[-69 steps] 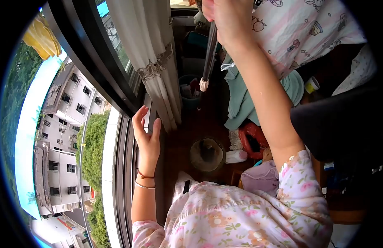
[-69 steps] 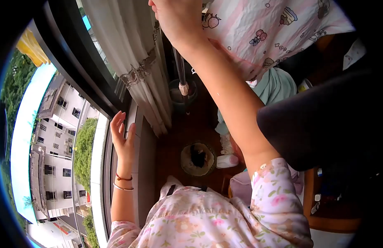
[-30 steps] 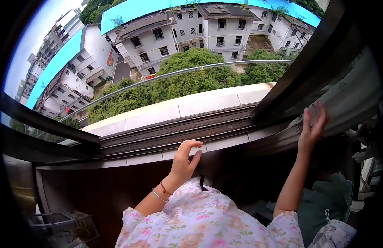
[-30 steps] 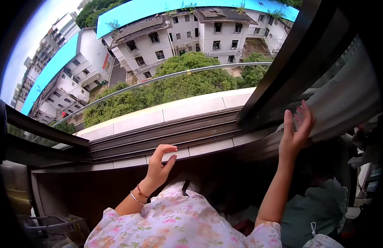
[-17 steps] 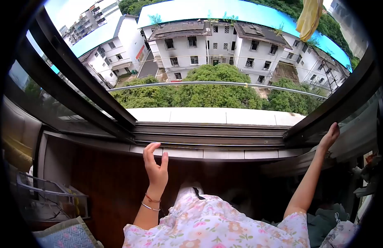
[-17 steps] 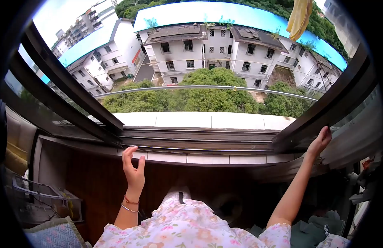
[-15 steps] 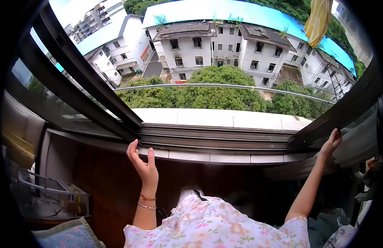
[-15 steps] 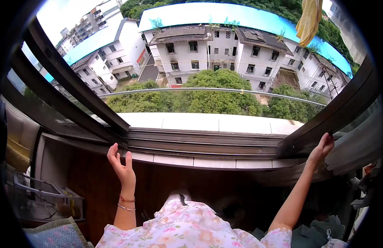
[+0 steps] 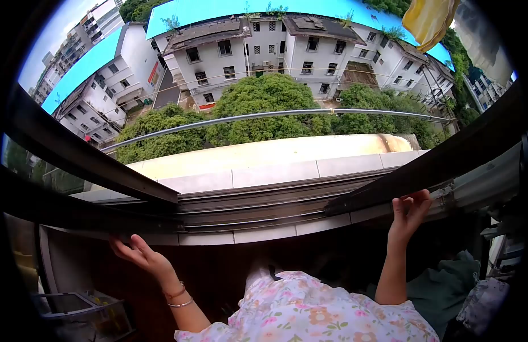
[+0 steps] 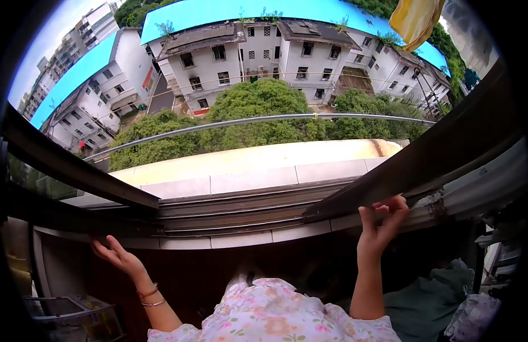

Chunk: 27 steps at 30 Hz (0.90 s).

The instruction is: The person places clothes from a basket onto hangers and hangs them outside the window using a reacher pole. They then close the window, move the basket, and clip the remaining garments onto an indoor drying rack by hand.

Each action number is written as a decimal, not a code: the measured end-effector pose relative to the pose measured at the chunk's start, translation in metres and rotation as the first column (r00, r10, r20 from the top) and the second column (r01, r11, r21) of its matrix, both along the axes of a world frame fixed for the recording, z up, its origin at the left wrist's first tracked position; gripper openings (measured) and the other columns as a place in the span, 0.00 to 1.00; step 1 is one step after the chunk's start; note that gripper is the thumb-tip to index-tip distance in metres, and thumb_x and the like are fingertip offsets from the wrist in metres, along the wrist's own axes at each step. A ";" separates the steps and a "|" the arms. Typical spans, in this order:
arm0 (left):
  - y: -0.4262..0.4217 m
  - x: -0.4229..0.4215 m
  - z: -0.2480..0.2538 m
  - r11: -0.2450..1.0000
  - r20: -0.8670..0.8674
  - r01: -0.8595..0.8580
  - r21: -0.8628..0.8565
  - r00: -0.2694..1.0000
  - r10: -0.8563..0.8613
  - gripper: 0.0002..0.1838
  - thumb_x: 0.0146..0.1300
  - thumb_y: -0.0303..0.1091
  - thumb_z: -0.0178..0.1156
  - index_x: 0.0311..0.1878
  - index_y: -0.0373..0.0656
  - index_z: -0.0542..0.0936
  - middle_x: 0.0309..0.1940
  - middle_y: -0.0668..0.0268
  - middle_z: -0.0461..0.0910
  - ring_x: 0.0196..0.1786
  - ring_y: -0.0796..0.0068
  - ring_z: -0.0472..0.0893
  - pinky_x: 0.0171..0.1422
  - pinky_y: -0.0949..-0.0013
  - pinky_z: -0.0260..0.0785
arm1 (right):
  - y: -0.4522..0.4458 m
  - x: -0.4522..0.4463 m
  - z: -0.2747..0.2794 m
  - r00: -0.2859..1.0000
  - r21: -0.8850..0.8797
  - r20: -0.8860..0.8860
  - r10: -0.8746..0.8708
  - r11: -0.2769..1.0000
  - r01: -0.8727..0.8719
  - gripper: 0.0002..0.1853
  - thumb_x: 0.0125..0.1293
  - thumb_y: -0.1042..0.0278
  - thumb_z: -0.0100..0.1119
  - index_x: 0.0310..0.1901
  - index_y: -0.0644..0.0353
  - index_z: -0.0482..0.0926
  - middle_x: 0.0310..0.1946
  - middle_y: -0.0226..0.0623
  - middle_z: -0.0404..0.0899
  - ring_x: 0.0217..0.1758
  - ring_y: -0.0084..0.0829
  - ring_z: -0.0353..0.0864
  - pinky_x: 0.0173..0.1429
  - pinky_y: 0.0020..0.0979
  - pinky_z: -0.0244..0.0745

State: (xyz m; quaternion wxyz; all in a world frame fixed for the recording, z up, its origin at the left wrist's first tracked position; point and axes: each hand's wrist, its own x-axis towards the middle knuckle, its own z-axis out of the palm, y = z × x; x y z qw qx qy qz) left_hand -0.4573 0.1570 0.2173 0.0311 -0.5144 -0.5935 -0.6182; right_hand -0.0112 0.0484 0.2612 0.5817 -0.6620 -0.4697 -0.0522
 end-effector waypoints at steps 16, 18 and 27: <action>-0.001 -0.012 0.021 0.987 0.246 0.121 0.108 0.959 -0.144 0.32 0.65 0.44 0.51 0.63 0.32 0.56 0.60 0.52 0.56 0.63 0.58 0.59 0.67 0.61 0.49 | 0.048 -0.148 0.017 0.950 -0.072 0.175 0.257 0.966 -0.248 0.09 0.59 0.72 0.60 0.37 0.57 0.69 0.21 0.26 0.70 0.21 0.18 0.65 0.24 0.22 0.56; -0.007 -0.006 0.020 0.989 0.192 0.125 0.082 0.971 -0.139 0.32 0.65 0.45 0.51 0.64 0.32 0.57 0.61 0.51 0.56 0.63 0.56 0.58 0.67 0.60 0.48 | 0.053 -0.160 0.017 0.940 -0.089 0.123 0.318 0.947 -0.308 0.09 0.59 0.72 0.60 0.37 0.57 0.69 0.21 0.26 0.69 0.21 0.18 0.65 0.23 0.22 0.55; -0.020 0.027 0.024 0.979 0.049 0.167 0.113 0.984 -0.174 0.31 0.66 0.37 0.50 0.66 0.33 0.52 0.61 0.49 0.55 0.62 0.53 0.59 0.65 0.59 0.52 | 0.071 -0.218 0.033 0.773 -0.229 0.267 0.575 0.817 -0.529 0.05 0.60 0.79 0.53 0.38 0.62 0.71 0.24 0.41 0.74 0.23 0.40 0.76 0.26 0.33 0.68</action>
